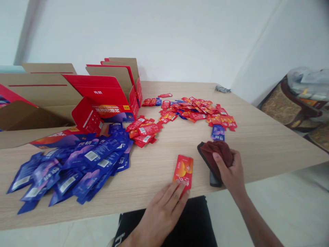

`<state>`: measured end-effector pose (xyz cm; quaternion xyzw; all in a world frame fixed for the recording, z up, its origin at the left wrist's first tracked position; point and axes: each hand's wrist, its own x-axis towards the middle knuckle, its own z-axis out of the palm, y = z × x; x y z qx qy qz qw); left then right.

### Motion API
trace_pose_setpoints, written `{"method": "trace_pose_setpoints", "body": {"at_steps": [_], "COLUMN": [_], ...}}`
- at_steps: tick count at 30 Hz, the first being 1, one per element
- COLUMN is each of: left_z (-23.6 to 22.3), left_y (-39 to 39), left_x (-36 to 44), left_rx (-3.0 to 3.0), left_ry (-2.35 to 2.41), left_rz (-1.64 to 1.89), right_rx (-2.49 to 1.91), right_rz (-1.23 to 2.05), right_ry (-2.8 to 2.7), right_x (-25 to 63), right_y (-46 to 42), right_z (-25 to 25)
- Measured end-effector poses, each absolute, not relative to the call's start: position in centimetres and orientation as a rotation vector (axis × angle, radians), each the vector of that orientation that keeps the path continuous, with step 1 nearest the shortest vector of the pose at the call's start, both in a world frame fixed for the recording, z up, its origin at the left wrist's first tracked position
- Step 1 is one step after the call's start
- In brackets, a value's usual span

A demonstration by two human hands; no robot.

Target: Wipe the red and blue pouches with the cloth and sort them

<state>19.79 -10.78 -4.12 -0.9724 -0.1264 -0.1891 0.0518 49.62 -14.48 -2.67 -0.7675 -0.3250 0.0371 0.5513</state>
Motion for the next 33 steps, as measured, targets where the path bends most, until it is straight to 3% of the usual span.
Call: {"method": "trace_pose_setpoints", "body": {"at_steps": [4,8,12,15,21,27,33], "left_z": [-2.5,-0.8,1.2,1.7,0.1,0.2,-0.8], "left_y": [-10.4,-9.2,-7.1,-5.1,-2.1,-2.3,-7.7], "left_x": [19.0,18.7,20.0,21.2,22.2,23.8,25.3], "left_rx": [-3.035,-3.182,-3.108,-3.137,-3.208,-3.09,-3.019], "left_ry": [-0.246,-0.272,-1.002,-1.642,-1.602,-1.438,-1.046], "left_rz": [-0.696,-1.08,-1.598,-1.741,-1.141,-0.975,-0.644], "right_rx": [-1.766,-1.734,-1.718,-1.729,-1.758,-1.786,-1.779], "right_rz": [0.131,0.169,0.168,0.128,0.133,0.145,0.149], "right_ry": [-0.672,-0.627,-0.597,-0.602,-0.576,-0.568,-0.572], "right_x": [49.9,50.4,50.6,50.5,50.6,50.7,50.5], "right_y": [-14.6,-14.4,-14.4,-14.5,-14.6,-14.6,-14.6], "right_z": [-3.3,-3.8,-3.9,-3.7,-3.7,-3.8,-3.5]}}
